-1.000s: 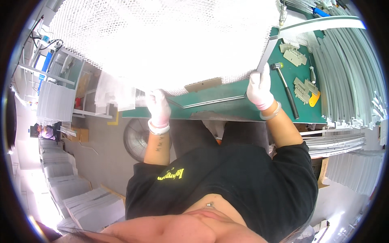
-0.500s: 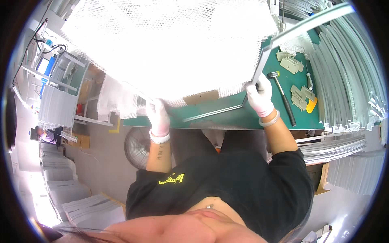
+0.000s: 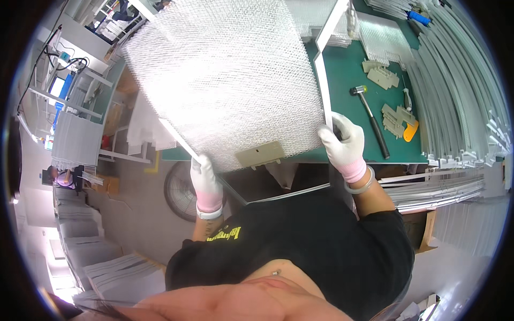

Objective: The person assembles air filters by placing a plastic frame onto a mesh sheet, inserting a plastic clip, and securing the assembly with a handheld stapler. The process is repeated for multiple units, with the person handling the mesh, frame, and stapler throughout the clip.

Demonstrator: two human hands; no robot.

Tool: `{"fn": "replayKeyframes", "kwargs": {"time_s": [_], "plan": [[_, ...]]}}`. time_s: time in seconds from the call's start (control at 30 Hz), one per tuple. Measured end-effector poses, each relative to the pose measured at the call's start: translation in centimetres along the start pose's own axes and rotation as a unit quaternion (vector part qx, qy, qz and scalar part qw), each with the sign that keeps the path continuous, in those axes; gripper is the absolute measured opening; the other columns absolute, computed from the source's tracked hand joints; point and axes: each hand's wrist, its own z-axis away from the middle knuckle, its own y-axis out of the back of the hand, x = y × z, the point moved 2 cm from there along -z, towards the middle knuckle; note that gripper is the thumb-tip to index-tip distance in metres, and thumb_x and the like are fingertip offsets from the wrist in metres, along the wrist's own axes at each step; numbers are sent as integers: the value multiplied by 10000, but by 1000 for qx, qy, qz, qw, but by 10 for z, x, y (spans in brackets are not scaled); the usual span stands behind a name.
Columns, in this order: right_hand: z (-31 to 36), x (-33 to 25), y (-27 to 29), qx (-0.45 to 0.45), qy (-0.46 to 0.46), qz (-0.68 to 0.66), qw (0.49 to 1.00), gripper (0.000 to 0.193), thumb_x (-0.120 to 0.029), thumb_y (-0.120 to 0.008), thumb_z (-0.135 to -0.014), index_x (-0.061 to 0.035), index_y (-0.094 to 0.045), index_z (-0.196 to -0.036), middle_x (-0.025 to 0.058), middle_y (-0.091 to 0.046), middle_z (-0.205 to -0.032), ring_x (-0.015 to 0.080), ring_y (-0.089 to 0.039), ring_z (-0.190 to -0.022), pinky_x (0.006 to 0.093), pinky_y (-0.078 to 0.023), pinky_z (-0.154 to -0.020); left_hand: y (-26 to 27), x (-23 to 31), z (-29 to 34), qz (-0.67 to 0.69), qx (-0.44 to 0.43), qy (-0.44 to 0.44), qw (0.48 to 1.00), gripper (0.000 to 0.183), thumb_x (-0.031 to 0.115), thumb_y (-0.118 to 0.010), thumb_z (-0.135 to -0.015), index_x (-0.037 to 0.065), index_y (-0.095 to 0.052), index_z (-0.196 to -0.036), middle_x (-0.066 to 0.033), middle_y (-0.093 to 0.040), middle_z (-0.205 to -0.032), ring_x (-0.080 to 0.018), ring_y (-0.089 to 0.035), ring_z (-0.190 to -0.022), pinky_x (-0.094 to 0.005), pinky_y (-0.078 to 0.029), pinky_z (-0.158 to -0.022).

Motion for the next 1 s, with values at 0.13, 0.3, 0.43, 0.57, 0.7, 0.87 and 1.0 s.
{"fn": "replayKeyframes", "kwargs": {"time_s": [0.13, 0.3, 0.43, 0.57, 0.7, 0.87, 1.0], "plan": [[22, 5, -3, -9, -100, -52, 994, 222, -79, -638, -905, 45, -642, -1089, -16, -617, -769, 25, -519, -668, 193, -437, -610, 5, -6, 10, -7, -10, 32, 999, 112, 123, -563, -996, 96, -514, -898, 91, -382, -755, -10, -345, -700, -196, -301, -618], [40, 23, -1, -13, -202, -144, 969, 192, -143, -596, -969, 6, -595, -1090, -29, -543, -735, 24, -465, -601, 194, -398, -532, 18, -29, 16, -55, -63, 51, 995, 149, 205, -613, -992, 85, -567, -918, 107, -397, -746, -6, -339, -688, -205, -294, -617], [57, 30, -5, -1, -270, -259, 927, 299, -231, -575, -998, 1, -556, -1187, -23, -543, -804, 19, -441, -576, 177, -351, -491, 9, -47, 19, -48, -100, 71, 991, 169, 230, -614, -994, 69, -583, -952, 105, -418, -759, -7, -350, -682, -199, -300, -610], [73, 57, -6, -81, -295, -172, 936, 380, -257, -629, -970, 12, -541, -1223, -32, -530, -776, 25, -422, -564, 192, -359, -487, 12, -64, 21, -141, -126, 99, 977, 272, 325, -591, -1005, 54, -591, -985, 86, -465, -782, -7, -406, -680, -203, -358, -595], [88, 64, -5, -75, -313, -151, 934, 401, -248, -650, -955, 27, -538, -1224, -33, -535, -781, 22, -423, -573, 189, -360, -496, 17, -78, 31, -105, -118, 212, 964, 409, 410, -595, -988, 12, -609, -1081, 22, -612, -880, -26, -560, -763, -200, -479, -622], [91, 59, -5, -91, -297, -135, 941, 413, -241, -661, -949, 39, -536, -1226, -29, -544, -787, 22, -429, -585, 188, -366, -507, 36, -101, 33, -67, -87, 226, 968, 415, 378, -621, -980, -7, -608, -1133, 20, -599, -920, -42, -531, -836, -207, -446, -744], [91, 54, -3, -105, -298, -168, 934, 422, -241, -665, -946, 42, -528, -1227, -28, -535, -778, 25, -434, -588, 191, -372, -509, 41, -107, 34, -99, -96, 179, 974, 387, 345, -631, -981, -10, -615, -1133, 38, -569, -920, -46, -482, -867, -216, -398, -802]]}}
